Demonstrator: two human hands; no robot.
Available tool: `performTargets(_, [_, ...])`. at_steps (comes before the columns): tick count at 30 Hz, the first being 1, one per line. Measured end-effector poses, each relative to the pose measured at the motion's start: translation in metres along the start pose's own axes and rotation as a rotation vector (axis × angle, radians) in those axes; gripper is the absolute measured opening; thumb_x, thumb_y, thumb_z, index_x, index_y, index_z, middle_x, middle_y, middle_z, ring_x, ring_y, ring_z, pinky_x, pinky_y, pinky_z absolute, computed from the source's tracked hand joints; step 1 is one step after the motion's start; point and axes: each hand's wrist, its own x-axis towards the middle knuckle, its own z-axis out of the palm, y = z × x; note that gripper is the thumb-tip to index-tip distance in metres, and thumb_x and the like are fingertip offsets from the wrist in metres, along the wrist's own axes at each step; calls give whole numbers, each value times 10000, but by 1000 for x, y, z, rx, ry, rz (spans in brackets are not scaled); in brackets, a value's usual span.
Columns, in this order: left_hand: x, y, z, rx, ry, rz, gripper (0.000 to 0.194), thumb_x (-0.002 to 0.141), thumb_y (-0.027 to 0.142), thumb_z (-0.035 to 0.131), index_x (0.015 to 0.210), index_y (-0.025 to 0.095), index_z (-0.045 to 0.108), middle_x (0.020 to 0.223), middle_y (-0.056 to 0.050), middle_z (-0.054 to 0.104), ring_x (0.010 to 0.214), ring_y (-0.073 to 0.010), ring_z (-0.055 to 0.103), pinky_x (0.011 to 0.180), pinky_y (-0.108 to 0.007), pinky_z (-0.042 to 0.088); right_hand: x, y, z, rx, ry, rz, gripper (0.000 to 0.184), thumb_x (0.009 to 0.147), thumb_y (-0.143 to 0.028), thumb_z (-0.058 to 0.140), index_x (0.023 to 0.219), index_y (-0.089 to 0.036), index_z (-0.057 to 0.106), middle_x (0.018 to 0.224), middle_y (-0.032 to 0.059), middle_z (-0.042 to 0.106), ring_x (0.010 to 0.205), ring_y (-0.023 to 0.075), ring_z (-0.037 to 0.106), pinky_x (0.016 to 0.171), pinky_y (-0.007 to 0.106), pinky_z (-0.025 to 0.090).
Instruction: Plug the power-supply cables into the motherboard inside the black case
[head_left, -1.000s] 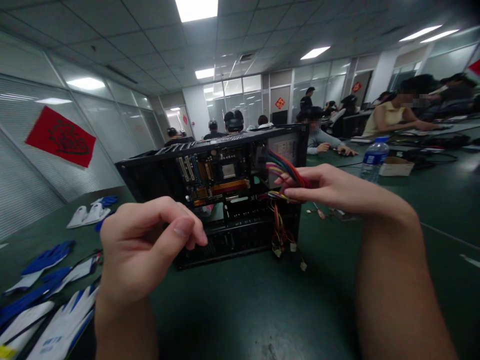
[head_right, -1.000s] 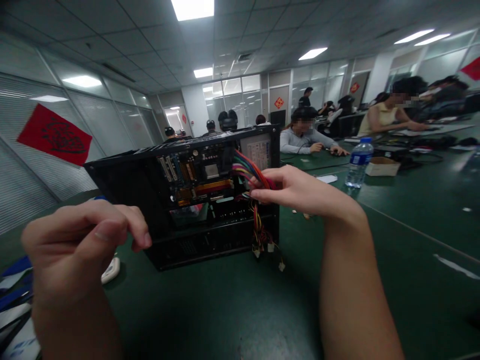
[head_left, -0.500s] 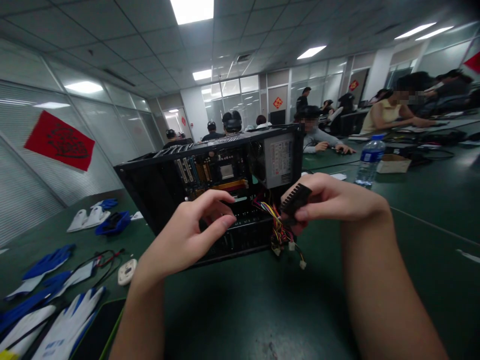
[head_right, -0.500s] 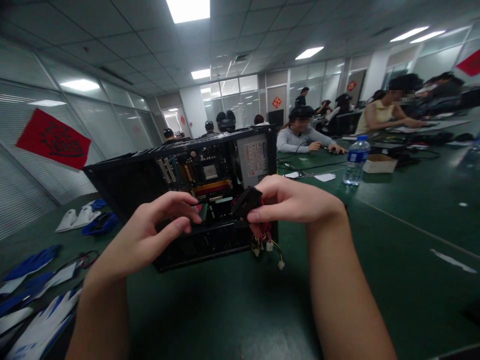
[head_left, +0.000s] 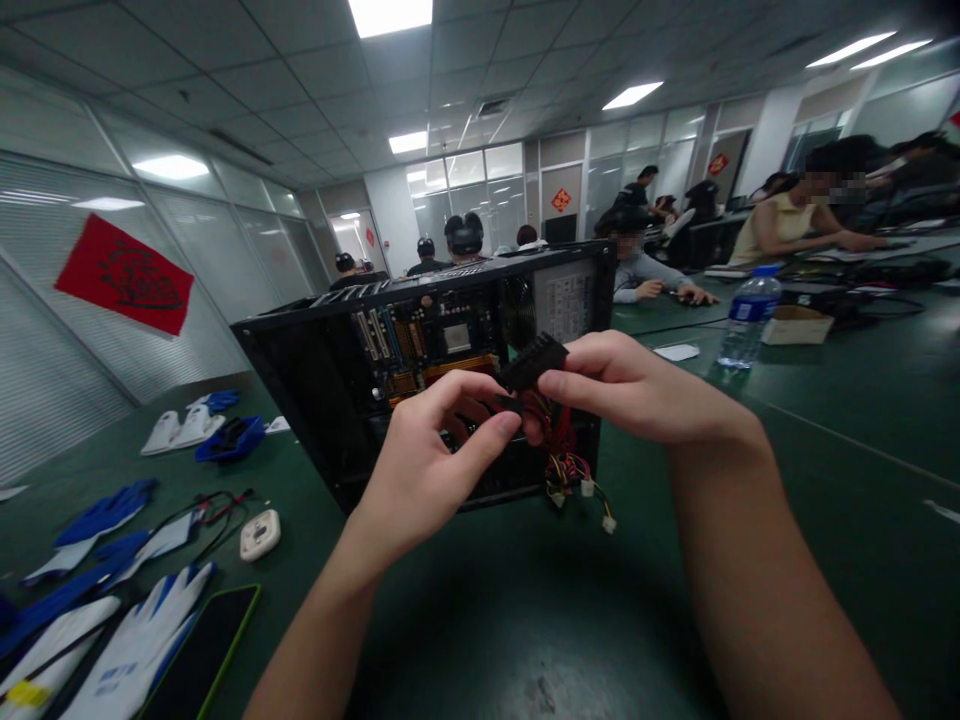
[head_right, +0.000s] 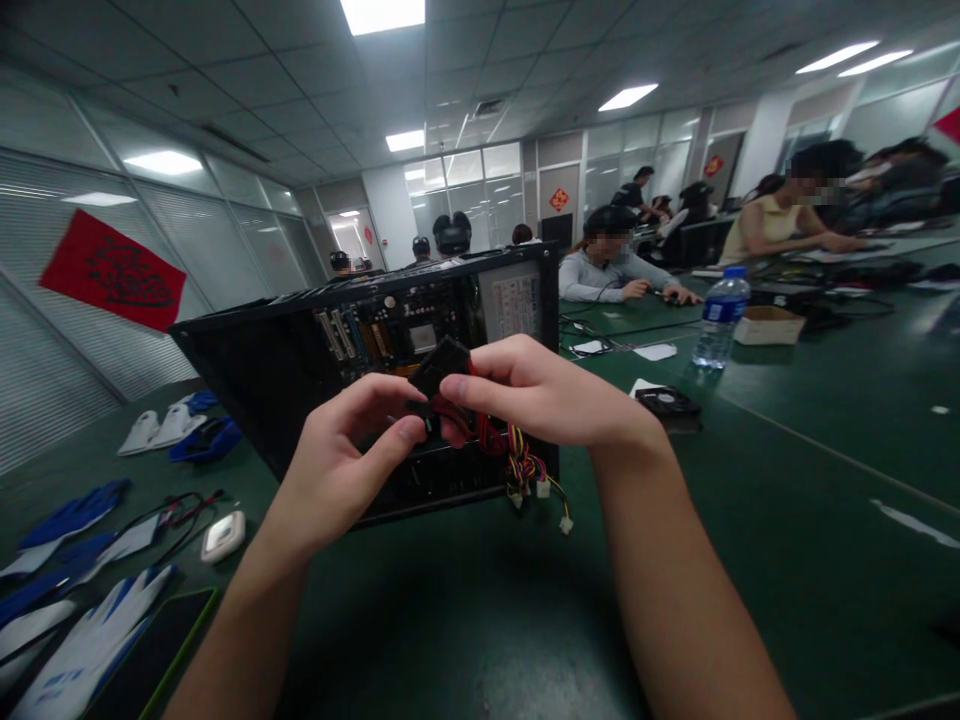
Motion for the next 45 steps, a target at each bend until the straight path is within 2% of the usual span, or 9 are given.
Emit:
performTargets(6, [4, -7, -1, -110, 87, -66, 222, 851, 376, 706, 940, 174, 724, 862, -43, 729, 734, -165, 668, 681, -260, 551, 4, 0, 3, -71, 18, -9, 492, 913, -606, 570, 785, -151, 705, 719, 34, 677, 665, 156, 609, 585, 227, 473])
performTargets(10, [7, -8, -4, -141, 144, -72, 207, 835, 351, 728, 920, 165, 749, 928, -52, 754, 821, -181, 697, 757, -267, 570, 5, 6, 0, -168, 81, -43, 559, 929, -641, 511, 681, -155, 627, 613, -2, 559, 586, 126, 511, 532, 225, 403])
performTargets(17, [10, -13, -3, -254, 178, -121, 255, 787, 377, 778, 914, 157, 756, 899, -49, 764, 816, -184, 707, 748, -273, 579, 8, 7, 2, -226, 2, -13, 553, 941, -646, 479, 741, -154, 631, 644, -3, 540, 611, 131, 494, 540, 231, 385])
performTargets(24, [12, -17, 1, -355, 172, -149, 223, 762, 349, 807, 874, 164, 755, 844, -32, 754, 757, -150, 684, 719, -247, 556, 6, 8, 0, -216, -49, -3, 515, 950, -615, 482, 761, -157, 625, 663, -4, 518, 620, 131, 471, 554, 239, 376])
performTargets(32, [11, -23, 8, -491, 130, -216, 269, 748, 366, 819, 910, 159, 764, 837, -44, 751, 735, -146, 672, 684, -249, 531, 6, 8, -3, -210, -57, -12, 523, 938, -619, 491, 679, -168, 552, 622, -19, 430, 571, 112, 384, 503, 237, 310])
performTargets(38, [12, -26, 14, -526, 119, -203, 266, 721, 347, 843, 889, 153, 774, 877, -48, 751, 740, -137, 666, 698, -255, 540, 5, 9, -7, -204, -37, -25, 539, 927, -631, 509, 632, -180, 515, 598, -26, 393, 545, 107, 352, 489, 240, 302])
performTargets(41, [12, -28, 15, -544, 102, -202, 259, 709, 334, 852, 876, 151, 777, 921, -55, 750, 747, -137, 666, 695, -255, 540, 4, 11, -8, -196, -35, -39, 522, 931, -612, 524, 647, -175, 551, 593, -25, 419, 542, 107, 366, 490, 237, 312])
performTargets(45, [12, -31, 13, -564, 63, -192, 229, 697, 300, 861, 844, 145, 779, 1022, -77, 739, 830, -162, 673, 730, -266, 540, 5, 11, -7, -145, -58, -43, 509, 939, -607, 520, 729, -162, 648, 624, -9, 524, 573, 118, 451, 514, 233, 359])
